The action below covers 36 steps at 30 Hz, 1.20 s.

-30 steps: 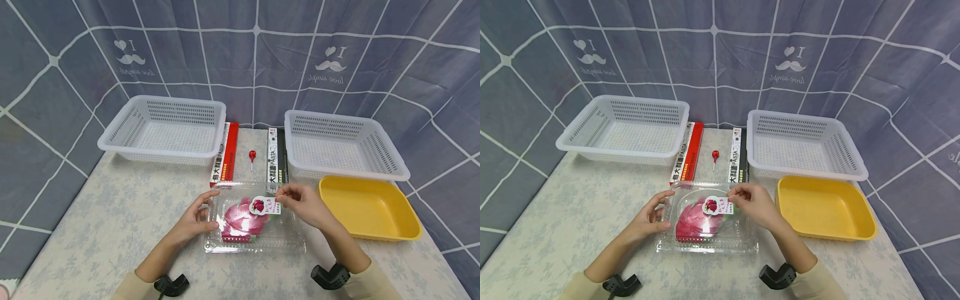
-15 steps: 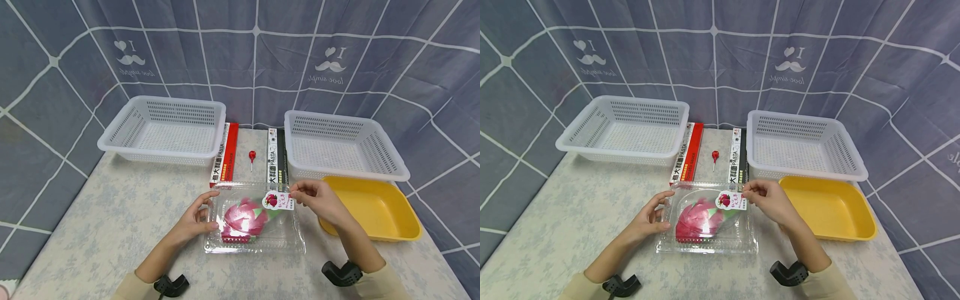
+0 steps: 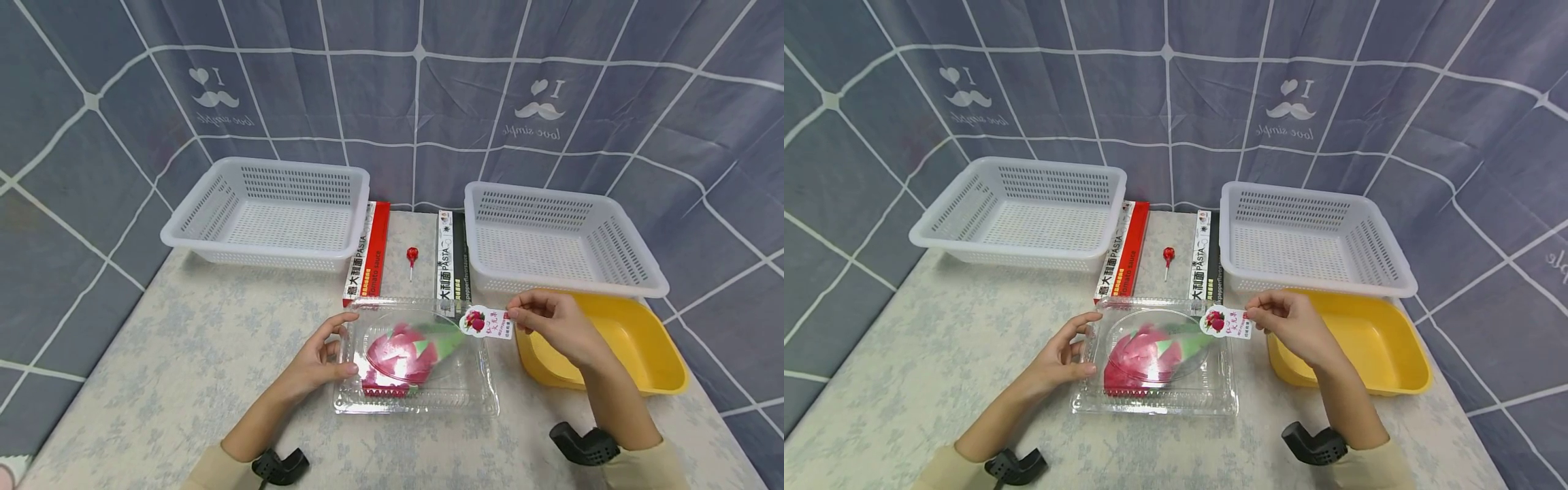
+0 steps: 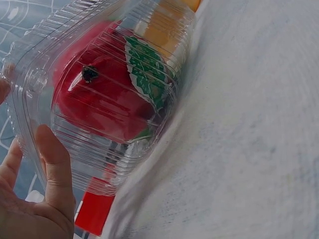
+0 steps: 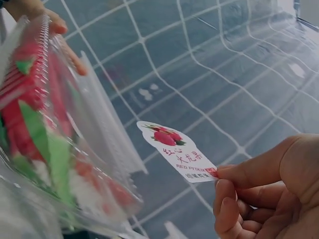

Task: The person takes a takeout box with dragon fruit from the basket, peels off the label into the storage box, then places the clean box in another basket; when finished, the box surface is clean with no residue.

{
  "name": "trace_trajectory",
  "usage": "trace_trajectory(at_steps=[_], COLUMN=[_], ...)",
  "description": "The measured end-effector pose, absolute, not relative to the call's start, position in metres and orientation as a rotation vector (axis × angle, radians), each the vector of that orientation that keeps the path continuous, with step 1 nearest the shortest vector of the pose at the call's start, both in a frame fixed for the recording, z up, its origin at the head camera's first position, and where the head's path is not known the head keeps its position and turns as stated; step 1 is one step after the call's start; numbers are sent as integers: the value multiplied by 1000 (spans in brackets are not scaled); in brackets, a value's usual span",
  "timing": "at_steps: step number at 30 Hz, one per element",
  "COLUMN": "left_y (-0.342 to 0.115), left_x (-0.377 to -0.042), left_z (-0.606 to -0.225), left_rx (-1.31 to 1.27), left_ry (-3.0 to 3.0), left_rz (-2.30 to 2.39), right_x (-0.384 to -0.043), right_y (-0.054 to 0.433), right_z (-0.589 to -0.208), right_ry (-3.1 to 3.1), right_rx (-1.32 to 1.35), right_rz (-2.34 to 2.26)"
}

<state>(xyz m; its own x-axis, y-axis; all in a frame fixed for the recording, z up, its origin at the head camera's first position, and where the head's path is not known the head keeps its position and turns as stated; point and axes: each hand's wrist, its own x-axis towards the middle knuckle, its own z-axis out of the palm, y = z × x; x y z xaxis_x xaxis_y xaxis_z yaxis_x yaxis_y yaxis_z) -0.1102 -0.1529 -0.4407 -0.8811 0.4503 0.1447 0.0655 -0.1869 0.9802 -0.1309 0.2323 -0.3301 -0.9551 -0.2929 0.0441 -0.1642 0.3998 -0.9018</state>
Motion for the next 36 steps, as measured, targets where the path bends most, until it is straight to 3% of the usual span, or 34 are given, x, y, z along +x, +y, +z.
trace_trajectory(at_steps=[21,36], left_y=[-154,-153], left_x=[-110,-110], left_z=[-440,-440], left_rx=[569,585], left_ry=[1861,1840], left_rz=[2128,2140], right_x=[-123,-118], right_y=[295,331], right_z=[-336,-342], right_ry=[2485,2568], right_rx=[-410,-231], right_rz=[-1867,-1834])
